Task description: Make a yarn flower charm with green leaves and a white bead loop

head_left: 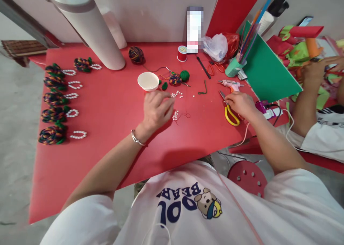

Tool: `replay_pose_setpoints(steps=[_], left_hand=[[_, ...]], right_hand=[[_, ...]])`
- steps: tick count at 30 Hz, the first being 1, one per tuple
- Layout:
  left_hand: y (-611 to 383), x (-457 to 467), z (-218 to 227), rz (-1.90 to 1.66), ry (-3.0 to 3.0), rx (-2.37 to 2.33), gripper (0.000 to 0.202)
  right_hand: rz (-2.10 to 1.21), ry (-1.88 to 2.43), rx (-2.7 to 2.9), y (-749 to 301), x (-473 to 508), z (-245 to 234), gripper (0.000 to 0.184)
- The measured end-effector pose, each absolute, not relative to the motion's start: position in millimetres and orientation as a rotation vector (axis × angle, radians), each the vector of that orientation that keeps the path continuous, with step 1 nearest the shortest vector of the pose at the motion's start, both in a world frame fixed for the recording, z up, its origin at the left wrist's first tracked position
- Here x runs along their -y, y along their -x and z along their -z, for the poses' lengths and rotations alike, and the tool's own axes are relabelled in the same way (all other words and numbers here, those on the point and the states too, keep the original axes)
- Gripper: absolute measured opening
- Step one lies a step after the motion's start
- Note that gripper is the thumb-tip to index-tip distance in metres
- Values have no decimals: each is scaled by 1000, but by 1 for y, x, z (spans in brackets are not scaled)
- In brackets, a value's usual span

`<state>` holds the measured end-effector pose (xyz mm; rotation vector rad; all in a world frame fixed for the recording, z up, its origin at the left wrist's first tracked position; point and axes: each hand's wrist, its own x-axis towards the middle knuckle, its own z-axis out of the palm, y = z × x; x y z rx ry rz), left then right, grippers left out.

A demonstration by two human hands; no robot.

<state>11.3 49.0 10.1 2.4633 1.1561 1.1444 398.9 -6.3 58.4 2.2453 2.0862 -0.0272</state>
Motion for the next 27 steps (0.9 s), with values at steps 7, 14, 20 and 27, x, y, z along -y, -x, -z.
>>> replay_pose_setpoints(steps=[7, 14, 20, 27], left_hand=[[-108, -37, -22, -673, -2573, -746, 34], [-211, -44, -10, -452, -2424, -988, 31], [-223, -41, -1, -549, -2403, -1029, 28], [-227, -42, 0, -471, -2463, -1097, 35]], right_hand=[[-29, -2421, -1923, -395, 17, -57, 31], [-24, -2415, -2054, -386, 30, -38, 31], [-56, -2502, -2165, -373, 33, -18, 34], [-23, -2595, -2179, -370, 34, -11, 36]])
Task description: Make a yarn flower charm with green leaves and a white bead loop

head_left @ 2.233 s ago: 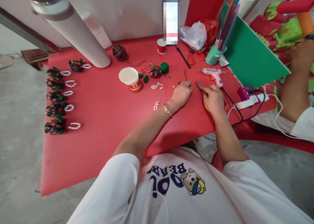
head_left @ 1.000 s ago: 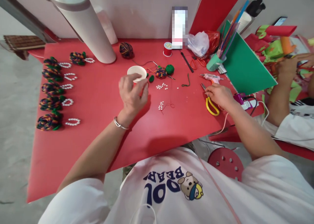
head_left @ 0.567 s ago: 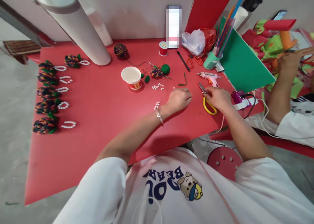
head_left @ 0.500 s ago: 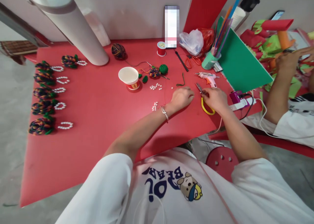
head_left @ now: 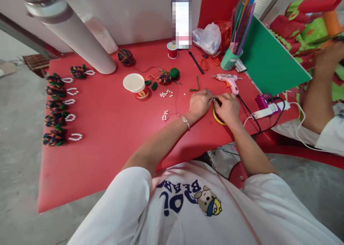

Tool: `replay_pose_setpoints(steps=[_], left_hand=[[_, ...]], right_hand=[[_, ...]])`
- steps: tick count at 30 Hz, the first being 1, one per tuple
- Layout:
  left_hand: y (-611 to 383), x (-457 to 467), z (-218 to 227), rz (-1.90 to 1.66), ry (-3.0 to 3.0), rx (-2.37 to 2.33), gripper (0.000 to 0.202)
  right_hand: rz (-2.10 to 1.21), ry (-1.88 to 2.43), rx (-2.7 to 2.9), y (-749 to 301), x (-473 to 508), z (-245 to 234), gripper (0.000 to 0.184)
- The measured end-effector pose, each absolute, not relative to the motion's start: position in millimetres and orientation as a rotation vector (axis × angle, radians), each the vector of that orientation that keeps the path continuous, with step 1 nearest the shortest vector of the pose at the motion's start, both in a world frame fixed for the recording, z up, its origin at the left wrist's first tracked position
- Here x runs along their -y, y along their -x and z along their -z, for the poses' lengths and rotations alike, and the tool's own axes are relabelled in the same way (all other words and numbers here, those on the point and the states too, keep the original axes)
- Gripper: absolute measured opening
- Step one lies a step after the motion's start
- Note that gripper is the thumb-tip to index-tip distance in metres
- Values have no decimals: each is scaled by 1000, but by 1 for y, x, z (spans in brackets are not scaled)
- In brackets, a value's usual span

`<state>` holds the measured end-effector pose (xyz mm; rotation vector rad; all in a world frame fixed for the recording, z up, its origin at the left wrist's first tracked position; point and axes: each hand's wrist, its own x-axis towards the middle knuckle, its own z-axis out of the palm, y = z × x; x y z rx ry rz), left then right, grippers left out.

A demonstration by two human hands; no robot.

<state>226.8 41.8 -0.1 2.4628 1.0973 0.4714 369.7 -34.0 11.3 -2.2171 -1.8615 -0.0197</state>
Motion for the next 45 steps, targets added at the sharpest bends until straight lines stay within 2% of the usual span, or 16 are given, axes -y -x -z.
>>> replay_pose_setpoints(steps=[8, 14, 18, 22, 31, 36, 39, 42, 45], left_hand=[[-214, -42, -5, -528, -2518, -1080, 30], [-83, -78, -36, -1238, -2330, -1519, 17], [5, -102, -37, -1397, -2172, -1713, 11], [35, -112, -21, -1407, -2098, -1794, 8], [30, -101, -12, -1405, -2168, -1703, 11], [31, -100, -7, -1484, -2177, -1616, 15], [16, -84, 0, -1451, -2285, -1414, 13], [-9, -67, 10, -1245, -2398, -1099, 22], [-31, -63, 21, -1033, -2435, -1028, 26]], right_hand=[[-15, 2202, 1806, -369, 36, -11, 38], [76, 2017, 1768, -364, 37, -10, 35], [-55, 1901, 1887, -334, 20, -14, 34], [-200, 1800, 2051, -294, -12, -22, 32], [-31, 1995, 2346, -265, -42, -28, 46], [-21, 1943, 2231, -270, -46, -19, 34], [-144, 1777, 2065, -266, -55, -24, 27], [-263, 1498, 1947, -244, -70, -42, 23], [-315, 1285, 1972, -207, -91, -62, 22]])
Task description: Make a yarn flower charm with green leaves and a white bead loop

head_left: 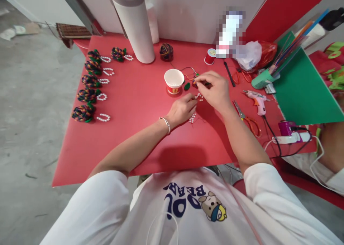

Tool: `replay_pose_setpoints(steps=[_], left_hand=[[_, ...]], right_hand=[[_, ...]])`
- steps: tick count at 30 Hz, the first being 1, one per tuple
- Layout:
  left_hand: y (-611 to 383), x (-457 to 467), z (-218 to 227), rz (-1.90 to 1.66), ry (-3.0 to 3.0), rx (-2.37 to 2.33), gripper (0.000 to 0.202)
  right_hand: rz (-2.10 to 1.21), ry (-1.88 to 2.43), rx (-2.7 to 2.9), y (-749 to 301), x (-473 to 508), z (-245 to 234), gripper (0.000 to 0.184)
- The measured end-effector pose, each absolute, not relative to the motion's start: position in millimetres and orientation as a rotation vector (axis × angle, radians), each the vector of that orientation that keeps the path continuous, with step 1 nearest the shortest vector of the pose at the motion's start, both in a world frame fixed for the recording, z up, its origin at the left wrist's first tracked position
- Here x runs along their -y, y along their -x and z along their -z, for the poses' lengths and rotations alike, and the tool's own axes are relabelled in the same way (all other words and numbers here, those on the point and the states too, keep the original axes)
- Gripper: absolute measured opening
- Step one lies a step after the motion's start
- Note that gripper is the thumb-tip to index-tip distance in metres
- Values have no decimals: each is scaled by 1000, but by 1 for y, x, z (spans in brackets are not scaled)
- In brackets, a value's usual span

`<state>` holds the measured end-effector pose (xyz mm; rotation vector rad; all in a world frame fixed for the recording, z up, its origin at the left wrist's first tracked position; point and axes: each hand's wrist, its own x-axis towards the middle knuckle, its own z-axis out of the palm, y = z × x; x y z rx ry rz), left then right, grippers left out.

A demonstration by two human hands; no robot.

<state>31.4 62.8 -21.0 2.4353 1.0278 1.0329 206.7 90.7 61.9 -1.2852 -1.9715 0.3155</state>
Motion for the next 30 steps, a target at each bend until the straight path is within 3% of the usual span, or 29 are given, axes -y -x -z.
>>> replay_pose_setpoints(steps=[9, 18, 25, 30], left_hand=[[-34, -75, 27, -978, -2205, -1184, 31], [-41, -91, 27, -873, -2131, -1304, 15], [-60, -102, -8, -448, -2238, -1493, 19], [-71, -103, -23, -241, -2347, -1491, 22]], right_hand=[[-511, 1153, 2304, -133, -143, -77, 16], [-552, 1460, 2260, -232, -121, -61, 22], [-491, 1753, 2410, -237, -120, -40, 24], [-562, 1762, 2394, -227, -124, -45, 12]])
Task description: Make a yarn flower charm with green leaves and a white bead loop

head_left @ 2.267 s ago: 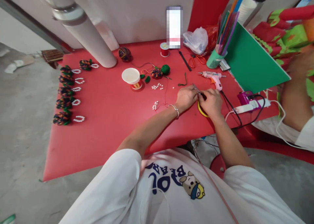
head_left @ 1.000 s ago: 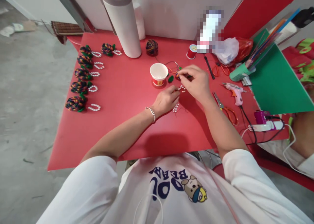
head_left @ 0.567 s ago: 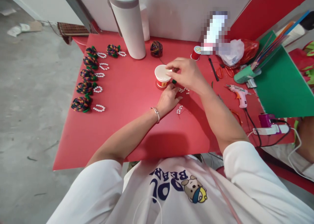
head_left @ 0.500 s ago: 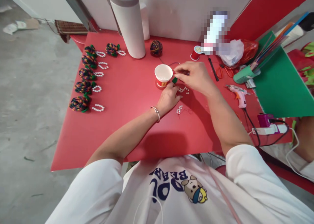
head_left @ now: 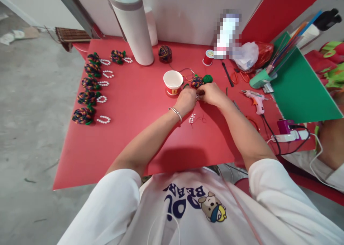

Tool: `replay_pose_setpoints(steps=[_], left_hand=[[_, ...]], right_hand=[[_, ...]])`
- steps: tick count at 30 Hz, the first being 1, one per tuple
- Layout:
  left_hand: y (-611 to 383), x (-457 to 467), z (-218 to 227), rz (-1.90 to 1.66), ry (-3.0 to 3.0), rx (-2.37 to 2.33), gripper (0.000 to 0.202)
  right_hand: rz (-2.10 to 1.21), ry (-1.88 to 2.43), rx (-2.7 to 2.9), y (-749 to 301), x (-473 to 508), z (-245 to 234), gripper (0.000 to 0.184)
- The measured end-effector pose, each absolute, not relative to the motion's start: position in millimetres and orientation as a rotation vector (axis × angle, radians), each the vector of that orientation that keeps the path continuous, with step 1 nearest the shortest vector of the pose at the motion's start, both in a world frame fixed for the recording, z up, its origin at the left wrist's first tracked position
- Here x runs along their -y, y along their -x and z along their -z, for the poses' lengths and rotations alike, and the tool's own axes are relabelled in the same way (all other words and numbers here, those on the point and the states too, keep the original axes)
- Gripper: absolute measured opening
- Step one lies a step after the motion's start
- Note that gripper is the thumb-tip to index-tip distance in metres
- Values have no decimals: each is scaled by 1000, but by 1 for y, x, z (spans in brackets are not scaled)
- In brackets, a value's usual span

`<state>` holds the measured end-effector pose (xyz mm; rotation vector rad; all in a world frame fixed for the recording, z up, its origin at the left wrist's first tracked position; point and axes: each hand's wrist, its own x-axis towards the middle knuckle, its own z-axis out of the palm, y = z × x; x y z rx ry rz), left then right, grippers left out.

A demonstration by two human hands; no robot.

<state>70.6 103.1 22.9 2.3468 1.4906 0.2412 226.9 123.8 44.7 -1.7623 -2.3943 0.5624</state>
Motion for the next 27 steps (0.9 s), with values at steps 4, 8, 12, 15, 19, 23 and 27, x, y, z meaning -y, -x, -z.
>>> replay_pose_setpoints(steps=[4, 8, 12, 15, 19, 23, 27], left_hand=[[-75, -112, -16, -305, -2314, -1493, 20], [-76, -123, -3, -532, -2128, -1476, 11], [-74, -124, 5, -830, -1808, -1369, 22], [-72, -118, 4, -893, -1717, -1374, 20], [-70, -109, -2, -893, -1727, -1420, 13], [-68, -101, -7, -904, -1708, -1417, 8], [-68, -99, -8, -934, -1577, -1391, 7]], right_hand=[[-625, 1833, 2308, -228, -123, -46, 15], [-672, 1839, 2128, -227, -121, -40, 18], [-748, 1840, 1918, -225, -118, -30, 17], [-778, 1805, 1823, -226, -115, -22, 16], [-823, 1719, 1762, -228, -111, -12, 19], [-907, 1624, 1651, -228, -107, -2, 17], [-1027, 1564, 1528, -228, -103, 4, 18]])
